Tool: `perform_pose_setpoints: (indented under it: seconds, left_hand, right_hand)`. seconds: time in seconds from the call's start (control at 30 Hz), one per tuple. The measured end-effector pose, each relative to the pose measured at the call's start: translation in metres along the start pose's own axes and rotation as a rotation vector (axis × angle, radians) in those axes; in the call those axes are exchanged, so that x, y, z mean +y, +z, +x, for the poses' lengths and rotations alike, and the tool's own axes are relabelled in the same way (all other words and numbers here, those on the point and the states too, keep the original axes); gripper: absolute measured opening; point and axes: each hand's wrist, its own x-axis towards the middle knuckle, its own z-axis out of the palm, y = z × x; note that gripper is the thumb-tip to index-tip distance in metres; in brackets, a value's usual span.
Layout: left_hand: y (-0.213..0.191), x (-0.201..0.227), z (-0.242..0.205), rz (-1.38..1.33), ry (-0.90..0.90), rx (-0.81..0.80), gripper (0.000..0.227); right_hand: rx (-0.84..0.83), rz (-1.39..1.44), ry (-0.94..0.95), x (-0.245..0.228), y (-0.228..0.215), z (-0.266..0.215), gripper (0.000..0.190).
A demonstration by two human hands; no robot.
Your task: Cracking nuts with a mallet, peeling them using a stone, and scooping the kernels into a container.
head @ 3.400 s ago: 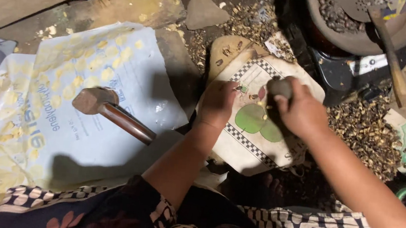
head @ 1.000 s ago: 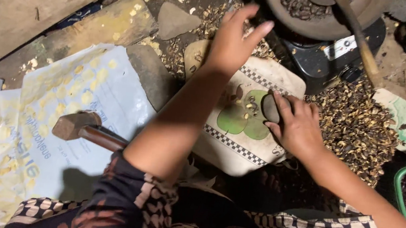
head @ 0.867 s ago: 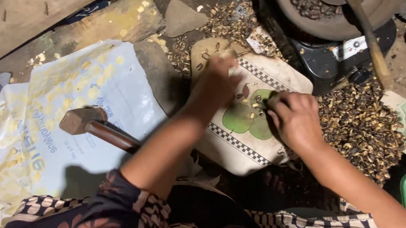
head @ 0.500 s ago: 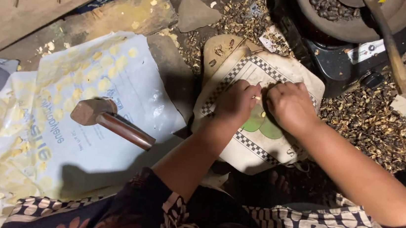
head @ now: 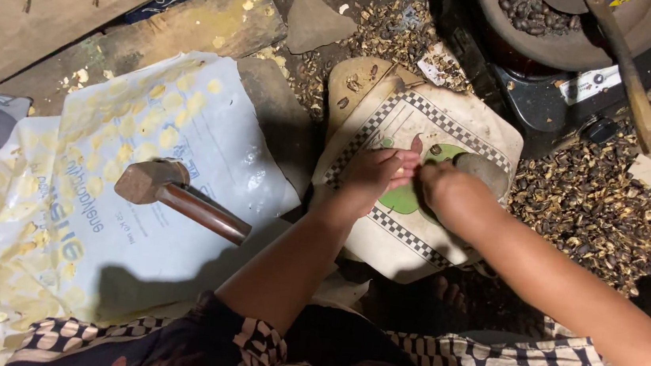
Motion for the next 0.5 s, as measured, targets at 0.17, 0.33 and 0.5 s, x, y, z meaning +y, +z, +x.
perform_pose_setpoints:
  seconds: [0.17, 0.33, 0.5]
  left_hand:
    - [0.018, 0.021, -0.022, -0.317, -0.175, -0.114, 0.057]
    - [0.026, 0.031, -0.023, -0.287, -0.161, -0.156, 0.058]
    - [0.035, 0.045, -0.037, -0.284, -0.184, -0.149, 0.053]
  right_hand:
    - [0.046, 0.927, 0.370, 0.008, -0.051, -0.004, 0.023]
    - [0.058, 1.180, 0.461, 0.006, -0.073, -0.017, 0.023]
    - [0.158, 1.311, 0.445, 0.012, -0.068, -0.021, 0.021]
